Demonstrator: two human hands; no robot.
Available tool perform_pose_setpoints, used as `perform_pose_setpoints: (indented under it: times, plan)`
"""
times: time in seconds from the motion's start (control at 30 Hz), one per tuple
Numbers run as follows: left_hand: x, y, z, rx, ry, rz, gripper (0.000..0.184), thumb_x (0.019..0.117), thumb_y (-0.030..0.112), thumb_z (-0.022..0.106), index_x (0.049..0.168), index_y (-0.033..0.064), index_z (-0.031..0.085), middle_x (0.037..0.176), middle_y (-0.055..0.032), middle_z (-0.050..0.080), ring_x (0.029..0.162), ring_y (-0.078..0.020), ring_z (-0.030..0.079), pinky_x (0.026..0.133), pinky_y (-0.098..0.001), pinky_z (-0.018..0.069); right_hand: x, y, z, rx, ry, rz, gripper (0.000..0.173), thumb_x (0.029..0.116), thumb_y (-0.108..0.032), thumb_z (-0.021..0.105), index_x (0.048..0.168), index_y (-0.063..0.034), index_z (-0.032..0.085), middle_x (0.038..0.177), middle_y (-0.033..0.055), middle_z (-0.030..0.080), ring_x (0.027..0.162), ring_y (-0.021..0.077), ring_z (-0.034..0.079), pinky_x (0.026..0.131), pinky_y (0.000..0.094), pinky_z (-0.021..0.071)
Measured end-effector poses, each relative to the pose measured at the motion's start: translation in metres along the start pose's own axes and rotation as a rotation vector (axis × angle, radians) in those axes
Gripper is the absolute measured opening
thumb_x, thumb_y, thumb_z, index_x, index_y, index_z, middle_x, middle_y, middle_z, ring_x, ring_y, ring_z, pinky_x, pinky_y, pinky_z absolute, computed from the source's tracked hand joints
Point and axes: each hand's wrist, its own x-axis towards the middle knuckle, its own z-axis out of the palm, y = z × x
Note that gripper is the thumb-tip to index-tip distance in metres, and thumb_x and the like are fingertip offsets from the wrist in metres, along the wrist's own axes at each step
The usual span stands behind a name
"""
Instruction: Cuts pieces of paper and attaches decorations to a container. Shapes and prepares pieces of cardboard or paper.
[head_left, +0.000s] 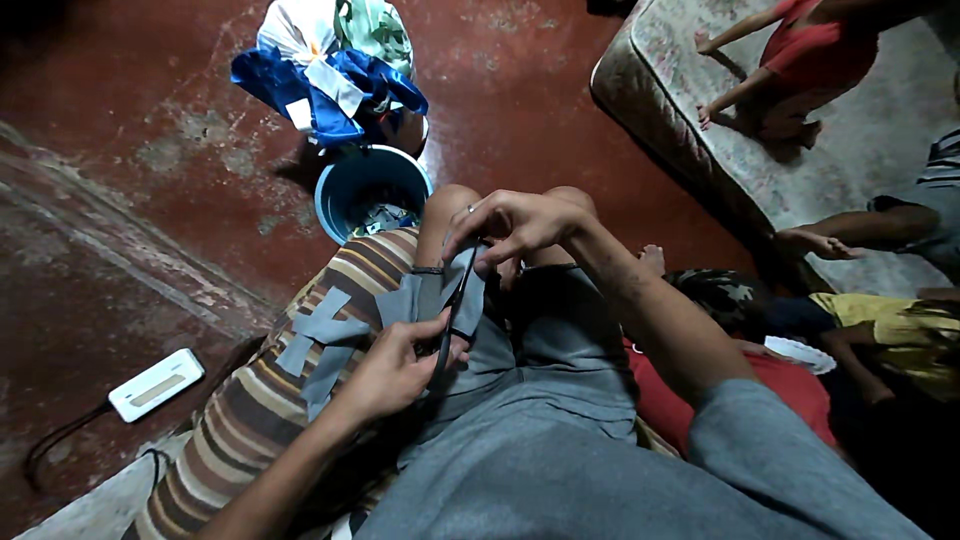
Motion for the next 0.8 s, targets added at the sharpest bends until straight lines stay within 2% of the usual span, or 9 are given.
perform_pose_setpoints:
  times: [0.1,0.33,0.47,0.63,0.8]
  plan:
    - [0.0,0.001,0.002,-0.036,0.013,0.007,0.049,0.0995,0.014,0.066,0.145,-0.0005,0.054,0.108,-0.0026,0.077,0.097,-0.0133,0.075,0.093,-0.0301,0.0616,0.0,-0.002,0.001,0.01,0.01,0.007,0.033,0.086,0.0,0.068,0.118,0.0079,0.068,0.112,0.0131,0.07,0.099,0.0119,0.068,0.088,0.0271,0.0576]
    - [0.0,-0.004,0.002,-0.021,0.002,0.038,0.048,0.0994,0.014,0.066,0.143,-0.0005,0.055,0.108,-0.002,0.077,0.098,-0.0136,0.075,0.093,-0.0304,0.0615,-0.004,0.004,0.006,0.041,0.03,0.034,0.033,0.0846,-0.002,0.071,0.117,0.0067,0.069,0.115,0.0123,0.07,0.1,0.0126,0.068,0.088,0.0278,0.0576]
    - [0.0,-0.006,0.001,0.001,-0.018,0.049,0.052,0.0991,0.018,0.068,0.146,0.001,0.052,0.111,-0.0016,0.077,0.101,-0.0125,0.074,0.094,-0.03,0.0609,-0.005,0.003,0.007,0.073,0.02,0.04,0.034,0.0833,0.002,0.073,0.116,0.0068,0.07,0.114,0.0124,0.07,0.096,0.0127,0.068,0.082,0.0271,0.0591]
    - [0.0,-0.006,0.001,-0.036,-0.021,0.064,0.049,0.0993,0.013,0.066,0.144,-0.0012,0.054,0.109,-0.0034,0.077,0.1,-0.0144,0.074,0.093,-0.0311,0.0616,-0.004,0.004,0.007,0.055,0.005,0.05,0.034,0.0825,0.003,0.074,0.116,0.0059,0.07,0.113,0.012,0.071,0.094,0.0127,0.069,0.081,0.0274,0.0593]
    - [0.0,-0.007,0.001,-0.026,-0.047,0.06,0.049,0.0999,0.015,0.065,0.145,-0.0003,0.053,0.11,-0.0025,0.077,0.101,-0.0136,0.074,0.094,-0.0308,0.061,-0.003,0.007,0.011,0.058,-0.001,0.065,0.036,0.0802,0.002,0.075,0.116,0.0054,0.071,0.113,0.0119,0.071,0.094,0.0119,0.068,0.08,0.0268,0.0586]
